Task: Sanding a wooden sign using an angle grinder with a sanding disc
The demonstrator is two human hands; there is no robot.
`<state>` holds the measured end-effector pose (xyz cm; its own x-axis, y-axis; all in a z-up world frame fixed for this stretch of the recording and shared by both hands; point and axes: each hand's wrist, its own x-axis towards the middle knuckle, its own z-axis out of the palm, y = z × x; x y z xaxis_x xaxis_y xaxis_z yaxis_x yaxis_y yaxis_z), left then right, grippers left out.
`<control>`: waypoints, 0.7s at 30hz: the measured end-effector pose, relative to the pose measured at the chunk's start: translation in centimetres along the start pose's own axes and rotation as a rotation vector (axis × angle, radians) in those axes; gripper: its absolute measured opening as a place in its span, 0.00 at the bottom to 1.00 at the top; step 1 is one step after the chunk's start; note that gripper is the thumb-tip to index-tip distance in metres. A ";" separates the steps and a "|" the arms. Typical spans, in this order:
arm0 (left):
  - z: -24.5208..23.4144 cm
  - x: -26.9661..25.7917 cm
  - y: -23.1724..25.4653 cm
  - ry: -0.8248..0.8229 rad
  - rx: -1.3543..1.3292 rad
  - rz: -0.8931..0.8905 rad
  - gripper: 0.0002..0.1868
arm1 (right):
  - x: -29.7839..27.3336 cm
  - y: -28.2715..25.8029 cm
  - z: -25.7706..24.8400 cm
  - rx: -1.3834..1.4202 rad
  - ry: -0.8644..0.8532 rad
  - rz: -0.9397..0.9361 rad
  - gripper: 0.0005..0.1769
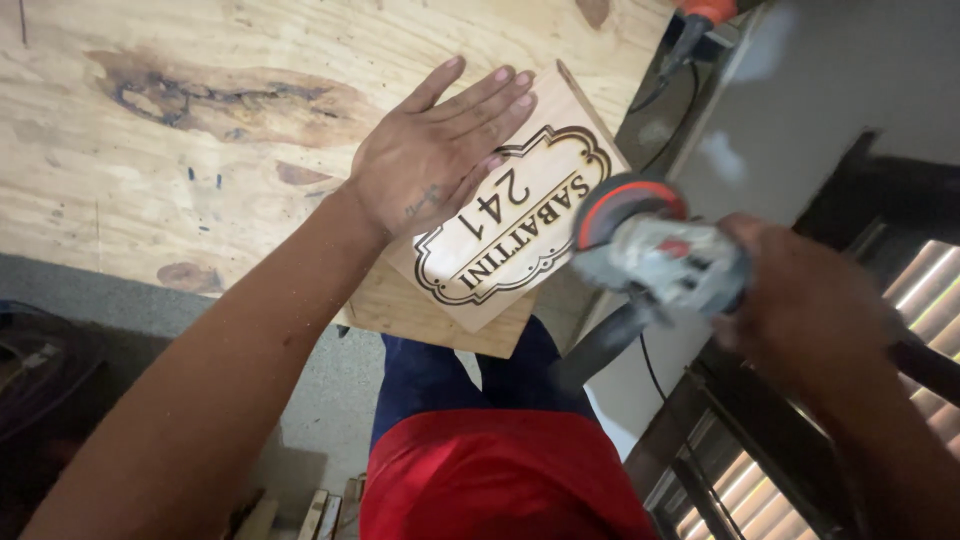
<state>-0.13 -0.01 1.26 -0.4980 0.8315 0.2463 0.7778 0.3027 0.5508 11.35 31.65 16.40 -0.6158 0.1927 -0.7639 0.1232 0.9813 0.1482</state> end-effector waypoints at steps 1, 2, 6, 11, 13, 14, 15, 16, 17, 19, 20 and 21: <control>0.1 0.0 0.0 0.008 0.013 0.005 0.27 | 0.0 -0.4 0.7 0.035 -0.002 -0.049 0.33; 0.2 -0.1 -0.1 0.016 0.029 0.007 0.27 | 0.0 -0.9 1.3 0.070 -0.001 -0.101 0.37; 0.9 -0.2 -0.3 0.047 0.061 0.015 0.28 | -0.1 -0.4 4.7 -0.041 0.145 -0.394 0.55; 0.4 -0.1 -0.2 -0.006 0.036 -0.010 0.29 | 0.1 -2.7 -4.0 0.143 -0.186 0.132 0.18; 0.9 -0.5 -0.3 -0.029 0.057 -0.026 0.29 | 0.4 -2.9 -4.5 0.074 -0.203 0.143 0.20; 1.2 -0.3 -0.6 -0.051 0.074 -0.024 0.30 | 0.5 -2.9 -4.9 0.014 -0.213 0.170 0.22; 1.0 -0.2 -0.5 -0.049 0.076 -0.021 0.30 | 0.6 -1.6 -2.6 0.014 -0.209 0.172 0.22; 0.8 -0.1 -0.4 -0.024 0.070 -0.014 0.29 | 0.5 -0.3 -0.3 0.041 -0.047 -0.065 0.34; 0.6 0.0 -0.3 0.001 0.064 -0.007 0.28 | 0.4 1.1 2.1 0.072 0.128 -0.292 0.47; 0.2 0.3 -0.1 0.013 0.050 0.003 0.27 | 0.4 1.4 3.0 0.066 0.131 -0.359 0.47; -0.2 0.2 0.1 0.025 0.039 0.001 0.26 | 0.5 1.5 3.3 0.056 0.129 -0.437 0.47; -0.1 0.2 0.1 0.026 0.044 -0.005 0.26 | 0.9 2.3 3.1 0.053 0.131 -0.444 0.47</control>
<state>-0.19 0.09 1.46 -0.5111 0.8179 0.2644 0.7912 0.3274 0.5166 13.52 34.02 14.13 -0.7104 -0.2440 -0.6601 -0.1370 0.9680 -0.2103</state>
